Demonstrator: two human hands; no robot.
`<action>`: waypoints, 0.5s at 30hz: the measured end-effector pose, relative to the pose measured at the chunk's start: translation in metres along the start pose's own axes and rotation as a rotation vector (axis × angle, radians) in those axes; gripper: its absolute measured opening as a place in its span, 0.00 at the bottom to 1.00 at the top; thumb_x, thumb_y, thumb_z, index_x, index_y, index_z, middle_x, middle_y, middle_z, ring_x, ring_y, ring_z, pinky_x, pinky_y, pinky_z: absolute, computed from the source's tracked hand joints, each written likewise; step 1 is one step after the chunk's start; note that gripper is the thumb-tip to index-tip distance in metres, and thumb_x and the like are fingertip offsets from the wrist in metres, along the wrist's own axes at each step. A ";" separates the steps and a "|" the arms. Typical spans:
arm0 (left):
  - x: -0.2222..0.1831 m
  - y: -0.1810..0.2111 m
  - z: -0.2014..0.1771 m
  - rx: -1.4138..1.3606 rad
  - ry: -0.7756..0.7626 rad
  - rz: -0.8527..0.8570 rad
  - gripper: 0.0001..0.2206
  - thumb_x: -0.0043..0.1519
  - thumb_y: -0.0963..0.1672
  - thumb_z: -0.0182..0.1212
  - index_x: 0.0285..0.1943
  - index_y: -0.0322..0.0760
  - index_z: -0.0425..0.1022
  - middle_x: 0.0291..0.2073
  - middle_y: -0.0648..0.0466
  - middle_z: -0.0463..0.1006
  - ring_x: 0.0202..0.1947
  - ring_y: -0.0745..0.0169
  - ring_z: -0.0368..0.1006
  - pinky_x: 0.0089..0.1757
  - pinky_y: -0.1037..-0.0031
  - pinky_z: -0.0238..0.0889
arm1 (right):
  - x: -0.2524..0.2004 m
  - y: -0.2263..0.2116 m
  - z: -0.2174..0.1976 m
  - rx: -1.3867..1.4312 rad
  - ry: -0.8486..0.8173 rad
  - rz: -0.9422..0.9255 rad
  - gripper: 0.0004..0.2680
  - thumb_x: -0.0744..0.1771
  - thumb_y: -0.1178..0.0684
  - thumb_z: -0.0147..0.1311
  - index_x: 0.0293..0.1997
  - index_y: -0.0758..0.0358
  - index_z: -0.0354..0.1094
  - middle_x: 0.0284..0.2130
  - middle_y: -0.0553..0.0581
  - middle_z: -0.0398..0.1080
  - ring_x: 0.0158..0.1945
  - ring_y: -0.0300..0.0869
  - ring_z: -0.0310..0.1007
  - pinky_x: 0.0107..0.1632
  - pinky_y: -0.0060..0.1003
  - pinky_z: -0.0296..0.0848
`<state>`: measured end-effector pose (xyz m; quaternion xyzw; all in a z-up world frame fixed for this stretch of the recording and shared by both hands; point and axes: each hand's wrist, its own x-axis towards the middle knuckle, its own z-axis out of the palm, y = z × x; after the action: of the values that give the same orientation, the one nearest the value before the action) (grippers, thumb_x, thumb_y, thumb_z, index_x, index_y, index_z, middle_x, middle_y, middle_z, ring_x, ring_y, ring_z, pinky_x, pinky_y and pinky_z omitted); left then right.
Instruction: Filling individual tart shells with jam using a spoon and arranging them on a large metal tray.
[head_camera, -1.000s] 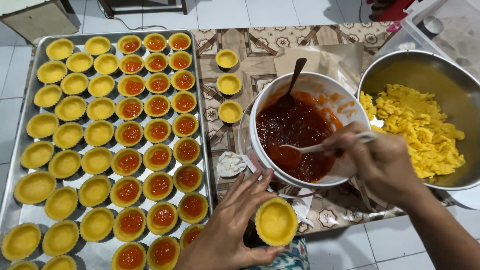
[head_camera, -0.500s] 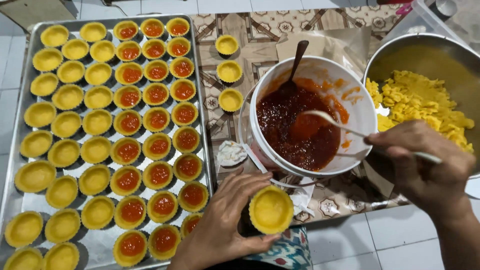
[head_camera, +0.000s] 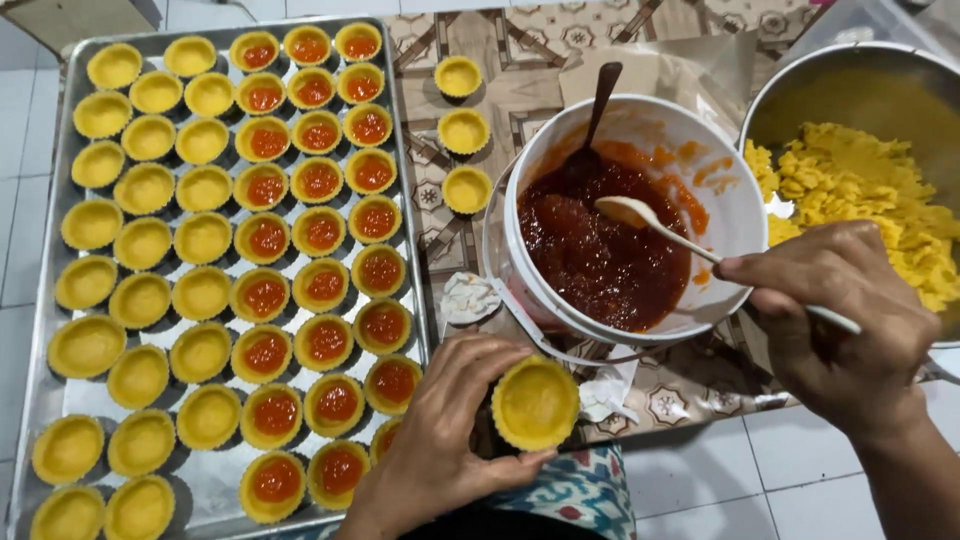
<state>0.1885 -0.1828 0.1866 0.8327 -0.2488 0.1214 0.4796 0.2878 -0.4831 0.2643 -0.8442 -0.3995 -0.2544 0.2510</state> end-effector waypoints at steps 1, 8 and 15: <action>0.001 -0.004 0.001 0.002 0.001 0.008 0.37 0.52 0.49 0.79 0.66 0.33 0.62 0.59 0.44 0.71 0.60 0.46 0.67 0.61 0.56 0.62 | 0.004 0.002 0.002 -0.006 0.005 -0.003 0.09 0.71 0.57 0.47 0.42 0.72 0.74 0.31 0.62 0.75 0.34 0.51 0.74 0.46 0.46 0.66; -0.008 -0.006 0.000 0.044 0.002 -0.038 0.40 0.50 0.50 0.80 0.68 0.34 0.61 0.59 0.43 0.71 0.61 0.45 0.67 0.63 0.50 0.60 | 0.010 0.025 0.029 -0.086 -0.160 -0.048 0.07 0.69 0.51 0.54 0.45 0.59 0.78 0.31 0.52 0.76 0.39 0.47 0.67 0.48 0.43 0.60; -0.012 -0.014 0.001 0.076 0.014 -0.060 0.41 0.50 0.52 0.80 0.69 0.35 0.59 0.61 0.42 0.70 0.63 0.46 0.68 0.65 0.49 0.58 | 0.017 -0.005 0.015 0.057 -0.197 0.142 0.10 0.70 0.53 0.47 0.39 0.64 0.76 0.32 0.56 0.76 0.41 0.47 0.73 0.41 0.41 0.76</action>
<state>0.1859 -0.1747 0.1709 0.8565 -0.2156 0.1219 0.4529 0.2963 -0.4620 0.2650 -0.8838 -0.3685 -0.1403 0.2518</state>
